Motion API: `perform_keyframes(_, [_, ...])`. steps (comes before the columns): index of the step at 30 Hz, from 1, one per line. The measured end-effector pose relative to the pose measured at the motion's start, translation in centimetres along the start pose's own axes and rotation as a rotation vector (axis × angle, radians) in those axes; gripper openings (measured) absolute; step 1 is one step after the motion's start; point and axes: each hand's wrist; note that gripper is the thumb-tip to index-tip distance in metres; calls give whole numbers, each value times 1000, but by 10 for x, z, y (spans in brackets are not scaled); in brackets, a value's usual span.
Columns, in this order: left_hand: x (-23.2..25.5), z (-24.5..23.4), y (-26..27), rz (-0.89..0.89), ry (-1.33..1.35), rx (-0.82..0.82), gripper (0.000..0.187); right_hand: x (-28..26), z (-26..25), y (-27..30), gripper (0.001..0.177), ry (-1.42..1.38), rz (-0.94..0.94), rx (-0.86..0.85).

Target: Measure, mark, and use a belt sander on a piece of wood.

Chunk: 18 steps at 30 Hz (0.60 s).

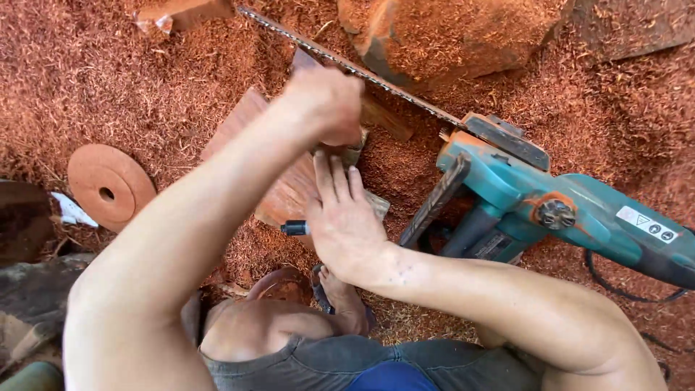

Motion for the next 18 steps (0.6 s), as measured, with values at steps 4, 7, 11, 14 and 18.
perform_keyframes(4, [3,58,-43,59,-154,-146,32,11,5,-2,35,184,-3,-5])
perform_keyframes(7, [-5,57,-48,83,-133,-179,37,33,0,-7,32,187,-70,0])
perform_keyframes(11, [-34,75,-67,165,-52,-117,32,64,-9,-25,22,-29,-153,2])
perform_keyframes(14, [-39,38,-53,64,77,-36,44,72,-21,-40,24,-108,-158,-84])
perform_keyframes(18, [-73,13,0,-95,367,347,50,74,-31,-53,16,-109,-205,-76])
Point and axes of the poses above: each hand's wrist, its own y-axis away from the middle knuckle, its own z-axis out of the palm, x = y × z, and after that the axes turned 10 degrees about x, right-handed
